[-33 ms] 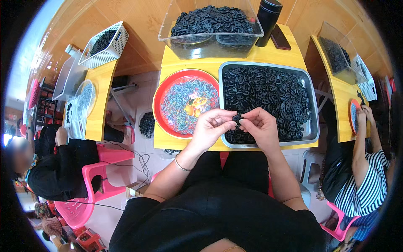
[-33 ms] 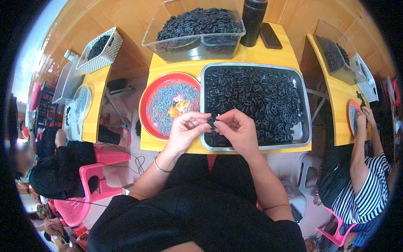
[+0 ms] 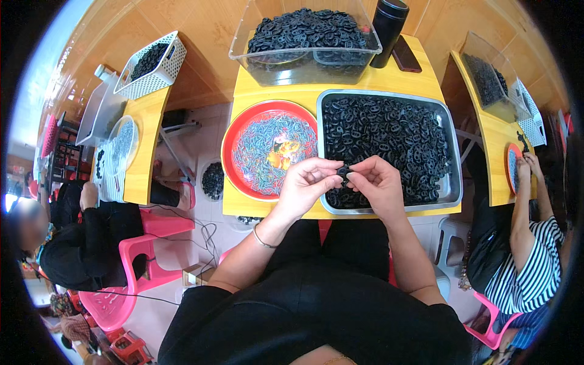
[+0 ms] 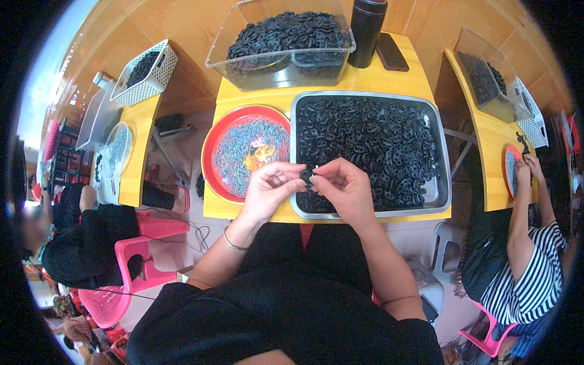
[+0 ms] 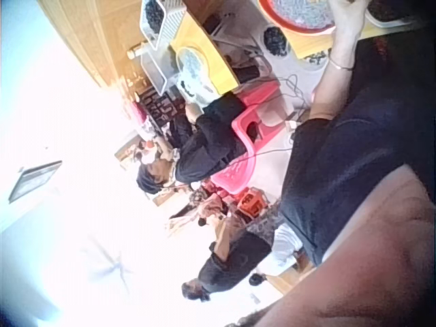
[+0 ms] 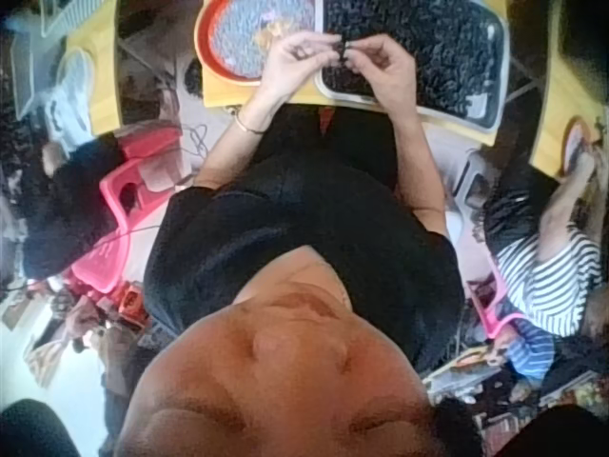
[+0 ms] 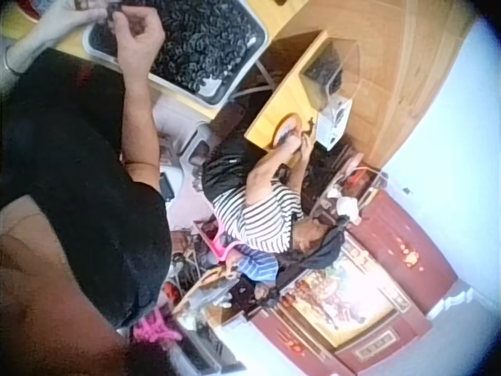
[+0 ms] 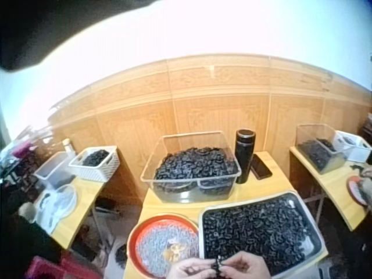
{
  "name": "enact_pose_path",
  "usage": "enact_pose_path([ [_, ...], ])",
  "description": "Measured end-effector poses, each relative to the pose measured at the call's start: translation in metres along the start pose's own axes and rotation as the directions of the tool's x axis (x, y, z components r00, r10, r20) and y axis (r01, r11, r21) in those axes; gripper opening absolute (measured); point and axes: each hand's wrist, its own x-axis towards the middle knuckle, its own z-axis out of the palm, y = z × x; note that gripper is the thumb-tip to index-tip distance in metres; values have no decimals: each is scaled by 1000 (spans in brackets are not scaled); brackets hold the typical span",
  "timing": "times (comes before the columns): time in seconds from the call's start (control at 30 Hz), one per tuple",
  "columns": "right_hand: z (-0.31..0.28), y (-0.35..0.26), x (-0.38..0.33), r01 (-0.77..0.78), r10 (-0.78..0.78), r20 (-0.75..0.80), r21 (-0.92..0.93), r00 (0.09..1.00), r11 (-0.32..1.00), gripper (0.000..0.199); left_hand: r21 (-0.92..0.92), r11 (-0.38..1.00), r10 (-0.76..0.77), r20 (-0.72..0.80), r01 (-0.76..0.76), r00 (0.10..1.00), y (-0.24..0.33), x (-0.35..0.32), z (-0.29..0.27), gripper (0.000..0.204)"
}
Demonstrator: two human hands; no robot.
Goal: The person assembles plastic clips by inserting small metal pins from a dish into black plastic components by hand and placing the assembled clips into a plastic container.
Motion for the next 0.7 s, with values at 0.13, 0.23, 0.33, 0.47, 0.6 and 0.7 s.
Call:
enact_pose_path([
  [0.13, 0, 0, 0, -2, 2, -8, -8, 1000, 1000, 8, 6, 1000, 4, -7, -4, 1000, -1, 0, 0, 25],
  [0.23, -2, 2, 0, 16, -15, 14, -16, 1000, 1000, 8, 5, 1000, -1, 9, 1, 1000, 0, 0, 0, 25],
  [0.33, -2, 1, 0, 14, -13, 28, -10, 1000, 1000, 8, -8, 1000, -18, 15, 18, 1000, -1, -1, -1, 25],
  [0.47, -2, 2, 0, 15, -15, 51, -1, 999, 1000, 8, -48, 998, -32, 29, 33, 999, -3, -1, -2, 24],
  [0.6, -4, 2, 0, -4, 4, 81, 1, 997, 1000, 11, -76, 994, -80, 29, 82, 996, 2, -1, 0, 23],
  [0.7, -4, -3, 1, 31, -29, 121, -8, 992, 999, 20, -64, 992, -108, 48, 111, 993, 1, -1, -3, 22],
])
